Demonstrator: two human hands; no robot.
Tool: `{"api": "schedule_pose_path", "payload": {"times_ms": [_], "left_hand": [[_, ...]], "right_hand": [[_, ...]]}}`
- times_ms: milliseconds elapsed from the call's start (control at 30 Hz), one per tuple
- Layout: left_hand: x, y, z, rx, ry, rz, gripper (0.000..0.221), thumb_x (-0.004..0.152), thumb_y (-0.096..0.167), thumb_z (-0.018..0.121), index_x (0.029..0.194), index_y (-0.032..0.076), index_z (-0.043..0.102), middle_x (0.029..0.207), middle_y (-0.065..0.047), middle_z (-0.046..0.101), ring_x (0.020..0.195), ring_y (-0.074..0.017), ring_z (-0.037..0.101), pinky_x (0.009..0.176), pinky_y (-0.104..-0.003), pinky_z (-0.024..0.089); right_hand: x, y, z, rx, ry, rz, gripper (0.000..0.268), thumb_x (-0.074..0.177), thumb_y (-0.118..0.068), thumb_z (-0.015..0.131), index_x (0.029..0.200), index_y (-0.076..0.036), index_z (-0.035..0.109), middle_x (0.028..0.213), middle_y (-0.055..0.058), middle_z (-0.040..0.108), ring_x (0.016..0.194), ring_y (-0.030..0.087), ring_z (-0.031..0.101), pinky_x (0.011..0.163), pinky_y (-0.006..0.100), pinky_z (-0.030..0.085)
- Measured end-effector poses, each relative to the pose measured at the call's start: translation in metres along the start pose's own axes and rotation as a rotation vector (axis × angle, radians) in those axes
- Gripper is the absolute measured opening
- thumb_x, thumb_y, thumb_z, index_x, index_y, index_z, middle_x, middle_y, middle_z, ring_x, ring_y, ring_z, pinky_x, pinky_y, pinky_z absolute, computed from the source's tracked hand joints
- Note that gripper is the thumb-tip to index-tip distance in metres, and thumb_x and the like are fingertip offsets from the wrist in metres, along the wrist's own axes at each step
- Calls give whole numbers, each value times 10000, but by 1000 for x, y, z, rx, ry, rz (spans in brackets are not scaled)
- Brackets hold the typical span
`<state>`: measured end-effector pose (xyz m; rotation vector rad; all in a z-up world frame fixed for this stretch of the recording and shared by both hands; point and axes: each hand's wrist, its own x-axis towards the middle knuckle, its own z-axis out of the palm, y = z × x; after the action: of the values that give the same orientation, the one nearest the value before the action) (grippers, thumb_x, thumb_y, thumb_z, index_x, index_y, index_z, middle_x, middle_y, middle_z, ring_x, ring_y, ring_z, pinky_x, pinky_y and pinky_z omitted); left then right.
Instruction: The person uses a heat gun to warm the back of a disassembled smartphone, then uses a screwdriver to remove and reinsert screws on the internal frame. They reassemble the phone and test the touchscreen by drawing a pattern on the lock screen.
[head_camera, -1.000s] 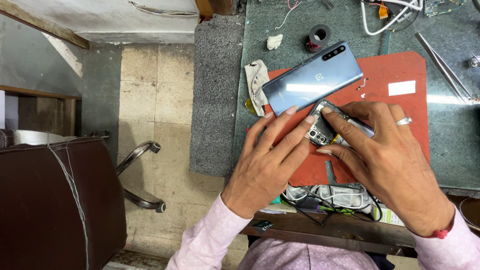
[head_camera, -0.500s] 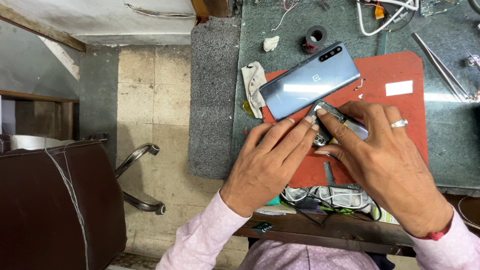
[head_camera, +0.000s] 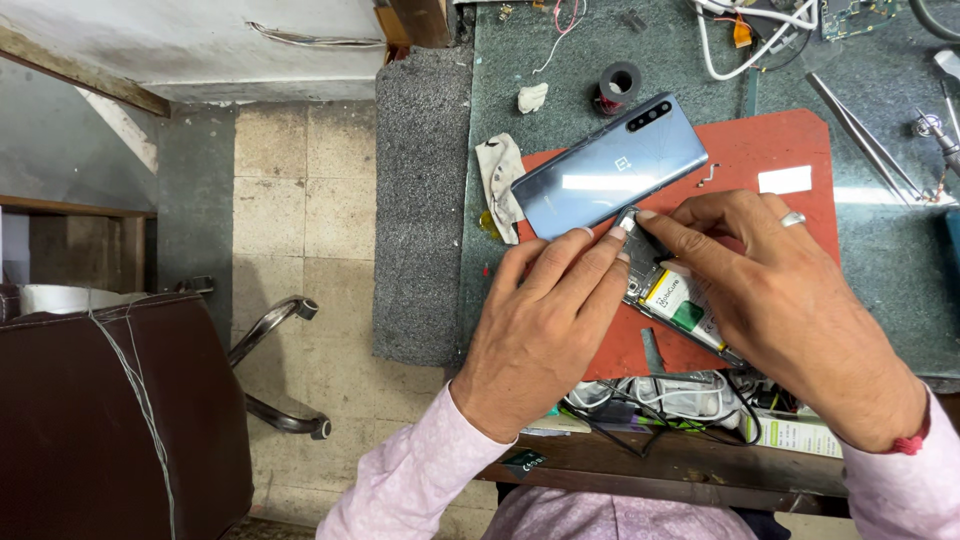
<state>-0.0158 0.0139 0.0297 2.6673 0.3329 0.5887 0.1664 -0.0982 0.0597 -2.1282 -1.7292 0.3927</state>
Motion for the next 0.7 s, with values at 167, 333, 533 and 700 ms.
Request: {"api": "schedule_pose_path", "payload": {"times_ms": [167,333,533,700], "left_hand": [[2,-1,2,-50,8,4,248,978,62,621,1194,-52,667,1344,-146,637,1278,-254,581,1032,-402,496],[3,1,3,-44,11,-8,273,969,62,648,1214,-57,662,1340,-158,636,1266,-266,594,1027,-392,516],[6,16,7,55,19,-50,397,983,214,711,1287,-36,662,1317,-155,637,1200,-268,578,988,-398,506],[9,24,9,115,1,-88,441,967,245,704,1314,-22,648,1337,-147,642,1192,-263,577,981,-403,494]], "right_hand": [[4,2,-2,4,8,-45,610,713,109,645,1294,-75,675,1134,105,617,1030,310,624,860,411,552],[4,-1,-1,-99,29,-110,657,686,100,632,1324,-53,668,1174,114,618,1041,320,614,888,416,534],[4,7,1,28,48,-72,555,748,71,673,1283,-72,696,1137,108,660,989,312,646,843,404,549],[-1,20,-2,133,119,-32,386,796,15,724,1172,-71,728,1117,78,712,988,268,706,810,359,579]]}}
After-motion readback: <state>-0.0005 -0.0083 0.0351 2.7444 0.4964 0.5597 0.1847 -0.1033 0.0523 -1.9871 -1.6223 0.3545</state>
